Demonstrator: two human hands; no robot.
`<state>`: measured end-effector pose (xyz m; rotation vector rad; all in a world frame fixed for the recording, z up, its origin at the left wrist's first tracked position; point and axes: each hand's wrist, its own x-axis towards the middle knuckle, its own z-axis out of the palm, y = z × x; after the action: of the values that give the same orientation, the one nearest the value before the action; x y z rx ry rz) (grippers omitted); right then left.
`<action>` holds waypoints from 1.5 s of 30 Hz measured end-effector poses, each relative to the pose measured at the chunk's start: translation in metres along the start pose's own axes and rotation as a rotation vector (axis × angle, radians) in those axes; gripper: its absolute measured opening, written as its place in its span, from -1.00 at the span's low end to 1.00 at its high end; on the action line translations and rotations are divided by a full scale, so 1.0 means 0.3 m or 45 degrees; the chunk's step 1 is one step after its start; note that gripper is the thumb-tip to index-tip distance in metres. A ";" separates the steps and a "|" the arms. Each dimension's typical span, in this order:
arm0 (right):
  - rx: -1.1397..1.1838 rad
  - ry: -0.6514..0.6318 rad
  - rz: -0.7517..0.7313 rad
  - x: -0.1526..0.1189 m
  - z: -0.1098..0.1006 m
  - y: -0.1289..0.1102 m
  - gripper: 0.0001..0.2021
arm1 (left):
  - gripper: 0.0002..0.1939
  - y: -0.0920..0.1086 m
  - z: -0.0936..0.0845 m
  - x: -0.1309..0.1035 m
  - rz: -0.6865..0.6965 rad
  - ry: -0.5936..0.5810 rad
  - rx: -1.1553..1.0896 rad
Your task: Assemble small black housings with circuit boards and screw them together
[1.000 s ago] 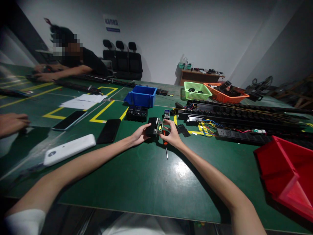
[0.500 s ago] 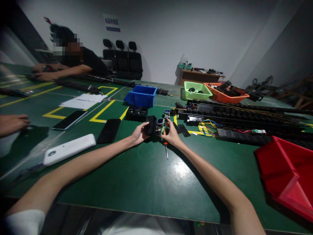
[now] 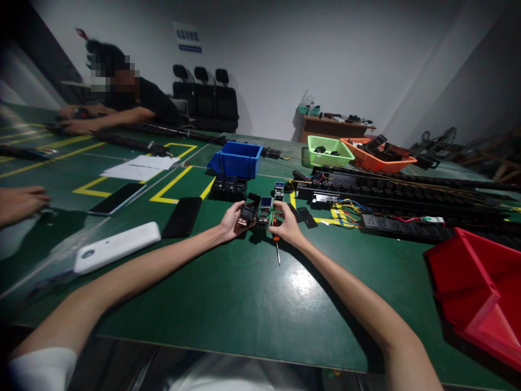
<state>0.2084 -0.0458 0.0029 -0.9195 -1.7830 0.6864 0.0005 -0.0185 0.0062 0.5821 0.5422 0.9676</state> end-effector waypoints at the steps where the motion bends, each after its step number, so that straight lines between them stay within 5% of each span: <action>1: 0.003 -0.010 0.000 0.000 0.001 0.000 -0.36 | -0.66 0.000 0.002 0.001 -0.016 -0.014 0.002; 45: -0.216 -0.075 -0.103 -0.004 0.005 -0.007 -0.36 | -0.61 0.004 0.026 -0.016 -0.067 -0.146 0.066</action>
<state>0.2068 -0.0480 0.0034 -0.9423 -1.9427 0.5216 0.0028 -0.0238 0.0134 0.6624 0.4790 0.8669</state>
